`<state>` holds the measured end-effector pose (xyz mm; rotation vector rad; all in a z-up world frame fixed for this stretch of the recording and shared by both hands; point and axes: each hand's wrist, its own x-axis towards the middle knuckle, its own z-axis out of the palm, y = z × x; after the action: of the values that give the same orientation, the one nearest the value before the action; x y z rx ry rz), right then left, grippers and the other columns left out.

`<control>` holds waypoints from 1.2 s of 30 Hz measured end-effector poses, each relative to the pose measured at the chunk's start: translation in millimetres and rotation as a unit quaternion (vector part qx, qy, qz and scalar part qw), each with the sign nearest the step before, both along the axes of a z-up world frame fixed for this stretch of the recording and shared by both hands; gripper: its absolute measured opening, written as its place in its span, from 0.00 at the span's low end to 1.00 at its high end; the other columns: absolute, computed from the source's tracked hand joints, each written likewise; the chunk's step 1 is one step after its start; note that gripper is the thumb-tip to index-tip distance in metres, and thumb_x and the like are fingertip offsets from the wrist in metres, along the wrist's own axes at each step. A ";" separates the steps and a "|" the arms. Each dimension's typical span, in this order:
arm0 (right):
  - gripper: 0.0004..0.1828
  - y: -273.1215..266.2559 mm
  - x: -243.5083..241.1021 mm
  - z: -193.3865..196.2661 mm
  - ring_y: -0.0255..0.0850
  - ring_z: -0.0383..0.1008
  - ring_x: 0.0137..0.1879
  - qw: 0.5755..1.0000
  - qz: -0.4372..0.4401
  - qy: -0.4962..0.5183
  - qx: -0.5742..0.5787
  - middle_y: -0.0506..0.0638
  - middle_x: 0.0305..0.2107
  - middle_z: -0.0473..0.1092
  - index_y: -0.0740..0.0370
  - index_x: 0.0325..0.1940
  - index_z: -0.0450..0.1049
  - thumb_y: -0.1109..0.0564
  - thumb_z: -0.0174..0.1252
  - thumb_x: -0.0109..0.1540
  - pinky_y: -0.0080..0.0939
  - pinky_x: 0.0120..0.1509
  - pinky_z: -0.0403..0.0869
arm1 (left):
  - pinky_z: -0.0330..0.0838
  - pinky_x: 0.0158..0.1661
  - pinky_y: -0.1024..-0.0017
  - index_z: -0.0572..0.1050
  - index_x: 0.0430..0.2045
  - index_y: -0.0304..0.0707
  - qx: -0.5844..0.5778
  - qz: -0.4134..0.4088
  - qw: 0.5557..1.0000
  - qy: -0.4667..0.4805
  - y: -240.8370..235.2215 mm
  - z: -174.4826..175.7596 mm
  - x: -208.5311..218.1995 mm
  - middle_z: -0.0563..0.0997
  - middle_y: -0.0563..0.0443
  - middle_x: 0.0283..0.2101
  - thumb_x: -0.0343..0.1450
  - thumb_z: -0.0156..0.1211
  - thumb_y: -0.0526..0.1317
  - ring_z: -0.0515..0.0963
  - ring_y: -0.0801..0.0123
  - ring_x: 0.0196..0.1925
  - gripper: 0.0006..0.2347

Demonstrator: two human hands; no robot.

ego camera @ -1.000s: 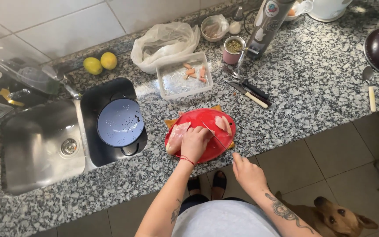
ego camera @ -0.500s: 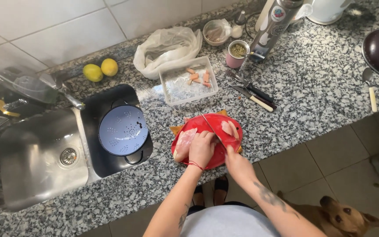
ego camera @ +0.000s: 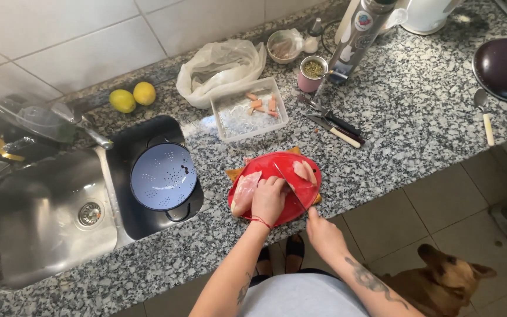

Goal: The person unwraps a chicken breast from a plastic bag and places it on a red cutting board. They use a knife to slice the chicken breast into smaller pieces and then transfer the pieces into a clear plastic container.

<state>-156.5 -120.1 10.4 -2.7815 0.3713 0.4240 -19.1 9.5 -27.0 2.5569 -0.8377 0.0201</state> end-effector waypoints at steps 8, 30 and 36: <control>0.13 -11.4 31.6 -6.4 0.55 0.76 0.27 0.995 0.013 -0.078 -0.062 0.55 0.19 0.70 0.59 0.46 0.61 0.51 0.41 0.62 0.50 0.26 0.76 | 0.74 0.41 0.72 0.69 0.40 0.49 0.015 -0.001 0.999 0.036 14.6 7.1 -11.4 0.73 0.57 0.39 0.57 0.66 0.41 0.74 0.63 0.41 0.19; 0.16 6.4 6.6 -24.0 0.59 0.76 0.30 1.000 0.013 -0.008 -0.004 0.57 0.20 0.71 0.57 0.50 0.59 0.49 0.41 0.61 0.55 0.31 0.75 | 0.71 0.41 0.71 0.71 0.37 0.44 -0.032 0.008 0.999 -0.022 9.9 -14.7 -9.3 0.73 0.51 0.36 0.57 0.62 0.38 0.74 0.60 0.36 0.15; 0.16 20.1 59.3 -30.3 0.61 0.76 0.29 0.998 0.029 -0.061 0.006 0.61 0.18 0.70 0.61 0.50 0.57 0.51 0.41 0.62 0.56 0.30 0.75 | 0.70 0.41 0.72 0.71 0.35 0.46 -0.031 0.004 0.999 -0.030 13.9 -15.3 -12.2 0.73 0.52 0.35 0.58 0.62 0.38 0.74 0.61 0.36 0.13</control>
<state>-97.2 -100.1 -19.9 -2.7955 0.2593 0.2670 -31.3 23.3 -42.4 2.5128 -0.8371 0.1244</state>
